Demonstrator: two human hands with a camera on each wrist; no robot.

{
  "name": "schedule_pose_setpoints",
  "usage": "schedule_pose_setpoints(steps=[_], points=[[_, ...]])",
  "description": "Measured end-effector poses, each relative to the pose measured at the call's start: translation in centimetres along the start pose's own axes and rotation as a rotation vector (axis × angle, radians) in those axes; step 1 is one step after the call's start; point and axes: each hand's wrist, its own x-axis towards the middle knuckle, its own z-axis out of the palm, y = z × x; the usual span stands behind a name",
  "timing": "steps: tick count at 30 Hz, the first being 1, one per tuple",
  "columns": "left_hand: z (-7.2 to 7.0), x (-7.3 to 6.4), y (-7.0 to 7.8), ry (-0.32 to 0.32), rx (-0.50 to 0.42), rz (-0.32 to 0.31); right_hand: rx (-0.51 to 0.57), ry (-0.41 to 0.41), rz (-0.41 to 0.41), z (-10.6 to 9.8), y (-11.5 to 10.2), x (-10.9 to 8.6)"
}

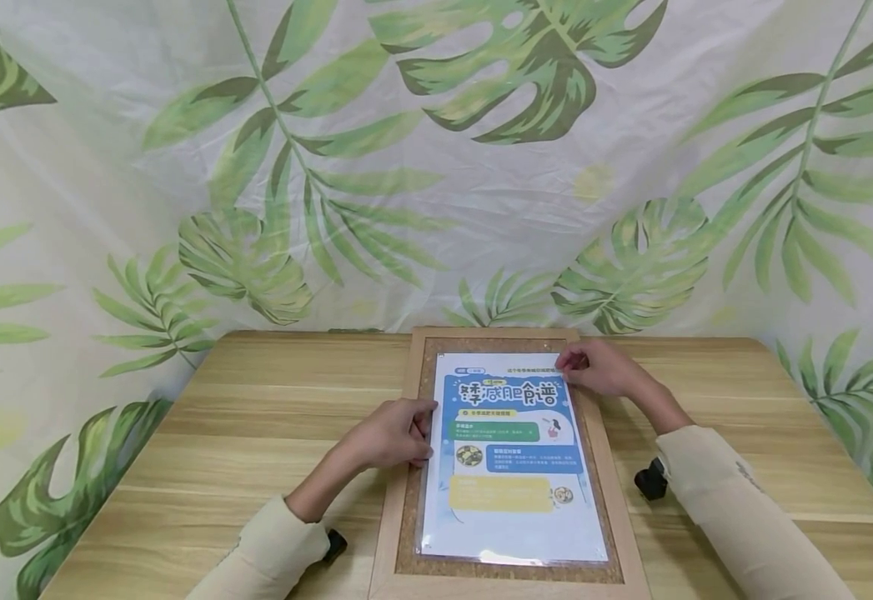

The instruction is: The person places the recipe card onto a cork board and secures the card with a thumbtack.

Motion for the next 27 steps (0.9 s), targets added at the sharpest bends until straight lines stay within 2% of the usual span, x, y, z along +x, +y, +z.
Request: schedule_pose_setpoints(steps=[13,27], points=[[0.0,-0.1,0.1,0.0,0.002,-0.002,0.014,0.052,0.054,0.4,0.7,1.2],[0.1,-0.1,0.0,0.001,0.0,0.0,0.007,0.132,0.015,0.5,0.8,2.1]])
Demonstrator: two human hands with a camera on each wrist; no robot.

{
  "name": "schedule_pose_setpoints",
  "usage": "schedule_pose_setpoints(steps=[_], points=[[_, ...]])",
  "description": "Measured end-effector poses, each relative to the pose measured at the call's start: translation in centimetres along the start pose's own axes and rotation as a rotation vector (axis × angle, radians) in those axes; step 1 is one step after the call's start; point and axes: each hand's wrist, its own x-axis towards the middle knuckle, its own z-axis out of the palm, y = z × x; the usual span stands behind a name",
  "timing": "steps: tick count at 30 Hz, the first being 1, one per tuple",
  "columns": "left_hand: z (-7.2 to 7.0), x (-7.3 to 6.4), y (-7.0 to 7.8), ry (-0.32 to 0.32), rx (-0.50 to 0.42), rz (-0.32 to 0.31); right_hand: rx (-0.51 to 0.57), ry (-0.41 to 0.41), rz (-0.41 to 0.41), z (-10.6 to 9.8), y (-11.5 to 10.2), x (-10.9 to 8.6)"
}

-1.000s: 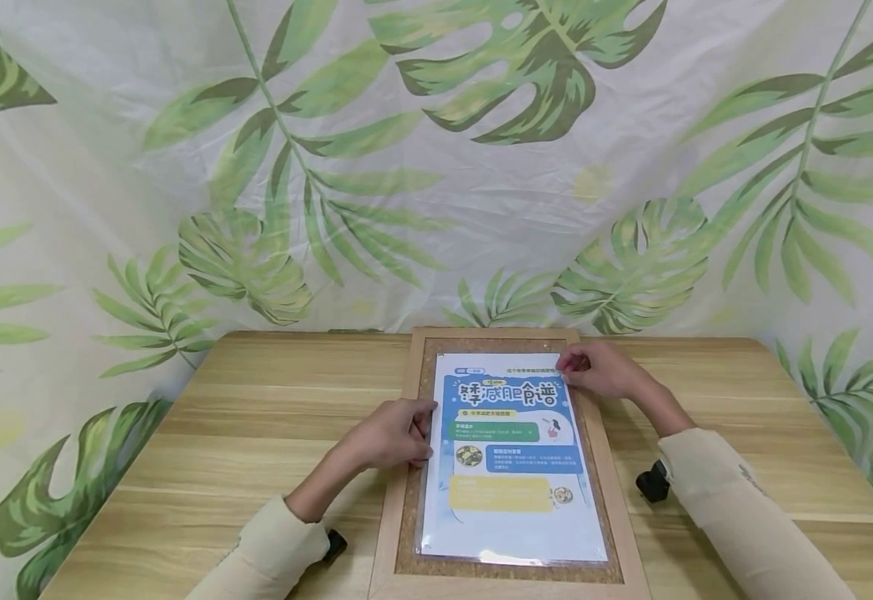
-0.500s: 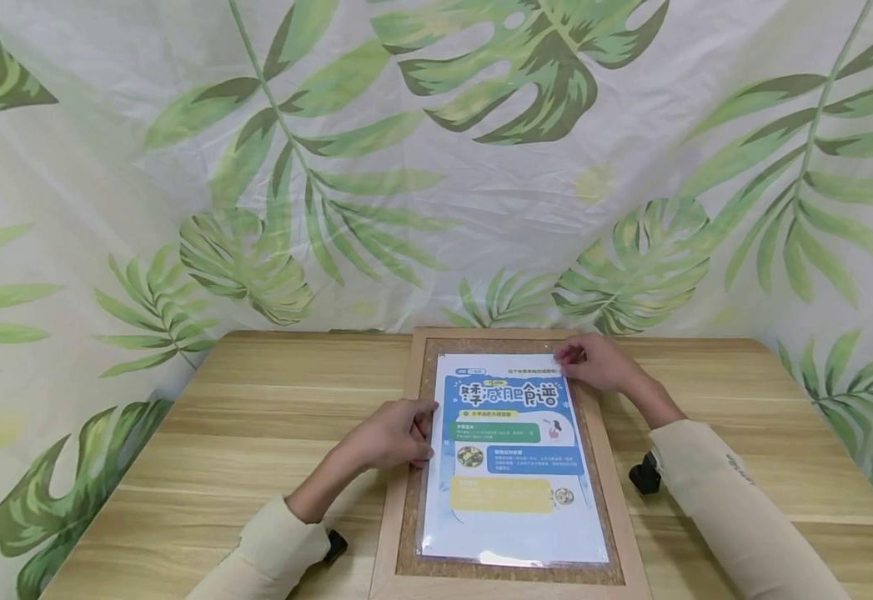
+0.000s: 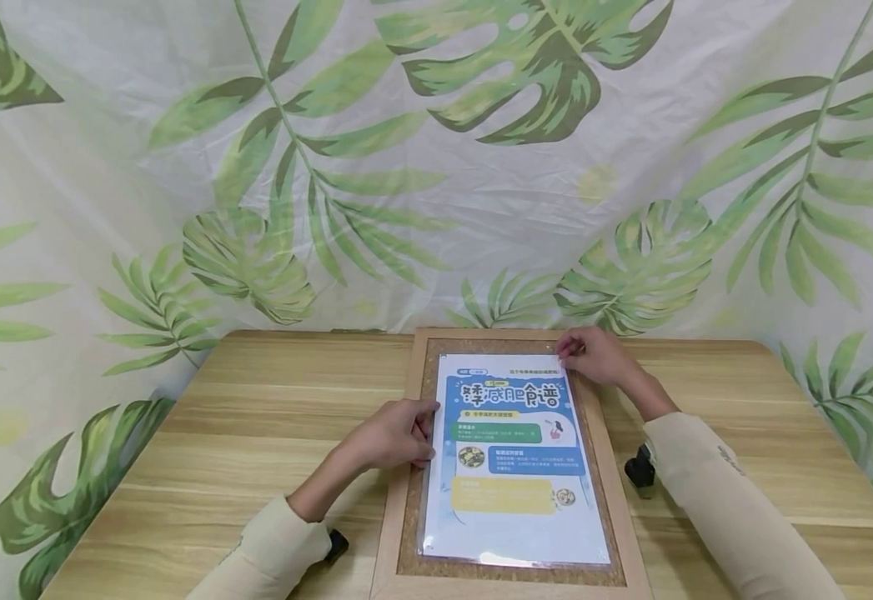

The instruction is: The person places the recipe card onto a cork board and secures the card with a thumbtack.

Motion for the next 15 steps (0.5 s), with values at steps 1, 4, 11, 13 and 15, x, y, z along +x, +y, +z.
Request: schedule_pose_setpoints(steps=[1,4,11,13,15], points=[[0.0,0.0,0.0,0.0,0.001,0.0,-0.001,0.001,0.009,0.0,0.1,0.1],[0.0,0.0,0.0,0.0,-0.001,0.001,0.003,-0.008,0.03,0.0,0.4,0.5],[-0.1,0.1,0.0,0.001,-0.003,0.005,0.001,-0.04,0.067,0.0,0.6,1.4],[-0.1,0.1,0.0,0.001,-0.001,0.003,0.002,-0.055,0.082,-0.1,0.5,1.6],[-0.1,0.1,0.0,-0.001,0.0,0.002,0.002,-0.064,0.093,-0.1,0.4,1.7]])
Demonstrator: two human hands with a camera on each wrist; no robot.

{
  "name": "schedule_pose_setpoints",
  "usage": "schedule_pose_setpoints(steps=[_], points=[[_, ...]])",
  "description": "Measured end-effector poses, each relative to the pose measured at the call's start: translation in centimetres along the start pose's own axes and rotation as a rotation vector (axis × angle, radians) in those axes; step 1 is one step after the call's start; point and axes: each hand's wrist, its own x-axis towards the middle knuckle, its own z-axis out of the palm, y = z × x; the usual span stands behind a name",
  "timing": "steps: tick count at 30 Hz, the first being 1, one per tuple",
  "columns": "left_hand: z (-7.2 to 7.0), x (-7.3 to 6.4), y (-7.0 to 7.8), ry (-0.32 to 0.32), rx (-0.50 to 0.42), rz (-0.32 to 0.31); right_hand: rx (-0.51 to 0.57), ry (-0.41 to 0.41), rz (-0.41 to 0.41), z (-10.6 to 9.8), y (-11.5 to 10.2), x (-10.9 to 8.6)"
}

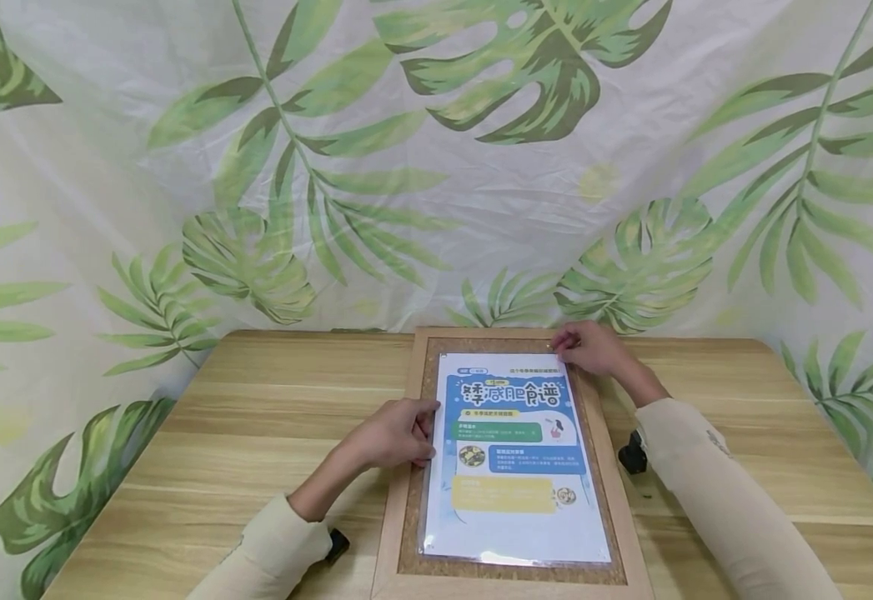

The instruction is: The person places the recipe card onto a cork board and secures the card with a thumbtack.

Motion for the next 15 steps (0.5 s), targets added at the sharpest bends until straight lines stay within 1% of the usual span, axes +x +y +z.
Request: schedule_pose_setpoints(steps=[15], points=[[0.1,0.06,-0.12,0.006,0.024,-0.003,0.046,-0.046,0.045,-0.88,-0.21,0.23]])
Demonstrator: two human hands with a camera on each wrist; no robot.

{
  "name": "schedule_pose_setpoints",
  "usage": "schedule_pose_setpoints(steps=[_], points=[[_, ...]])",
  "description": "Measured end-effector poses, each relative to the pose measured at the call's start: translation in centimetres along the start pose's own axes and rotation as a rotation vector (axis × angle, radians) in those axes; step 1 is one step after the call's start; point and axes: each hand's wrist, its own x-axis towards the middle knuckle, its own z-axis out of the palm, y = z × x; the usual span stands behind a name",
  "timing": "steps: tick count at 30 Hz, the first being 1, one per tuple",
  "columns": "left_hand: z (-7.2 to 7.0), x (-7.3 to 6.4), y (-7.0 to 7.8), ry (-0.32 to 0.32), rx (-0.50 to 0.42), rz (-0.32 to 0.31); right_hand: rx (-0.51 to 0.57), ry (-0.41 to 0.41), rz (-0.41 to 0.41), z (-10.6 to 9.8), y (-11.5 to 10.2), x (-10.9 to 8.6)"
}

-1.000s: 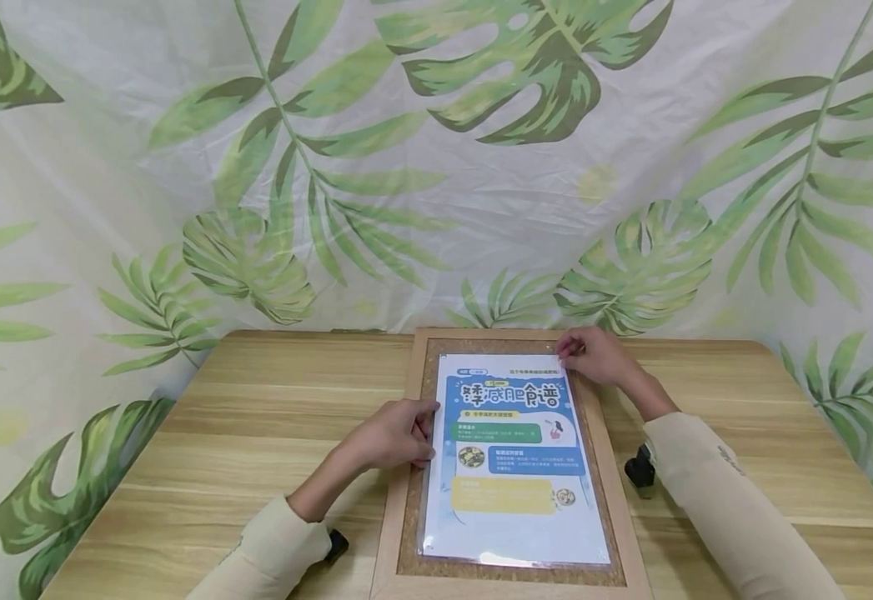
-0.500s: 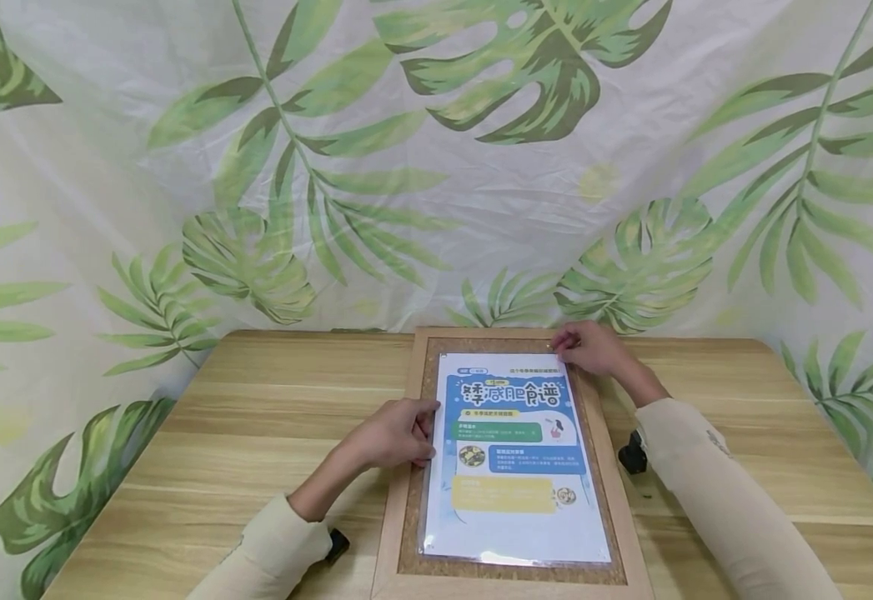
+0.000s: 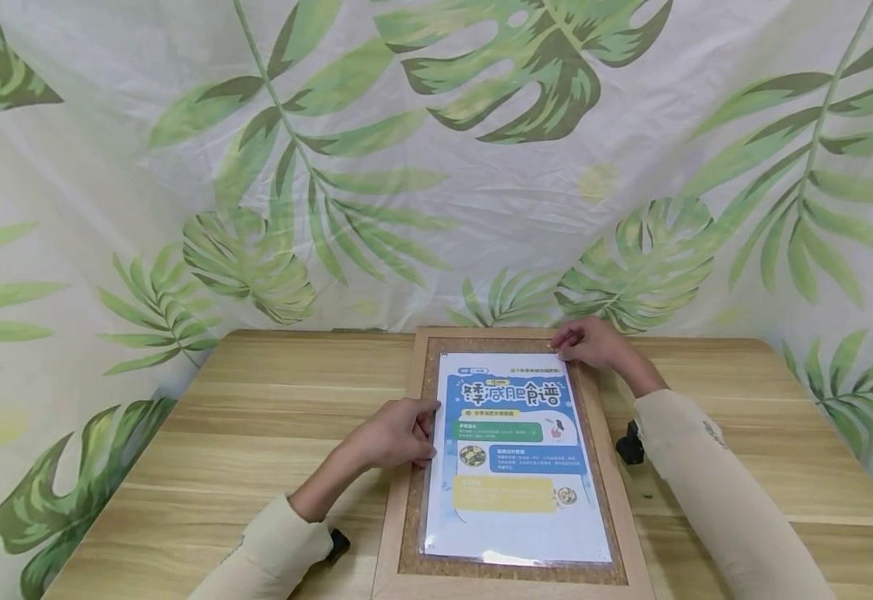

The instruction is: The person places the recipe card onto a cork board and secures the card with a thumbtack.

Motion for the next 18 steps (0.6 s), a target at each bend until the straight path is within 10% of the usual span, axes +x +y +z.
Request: schedule_pose_setpoints(steps=[18], points=[[0.09,-0.1,0.05,-0.001,-0.013,-0.003,0.013,0.014,0.041,0.25,0.06,0.15]])
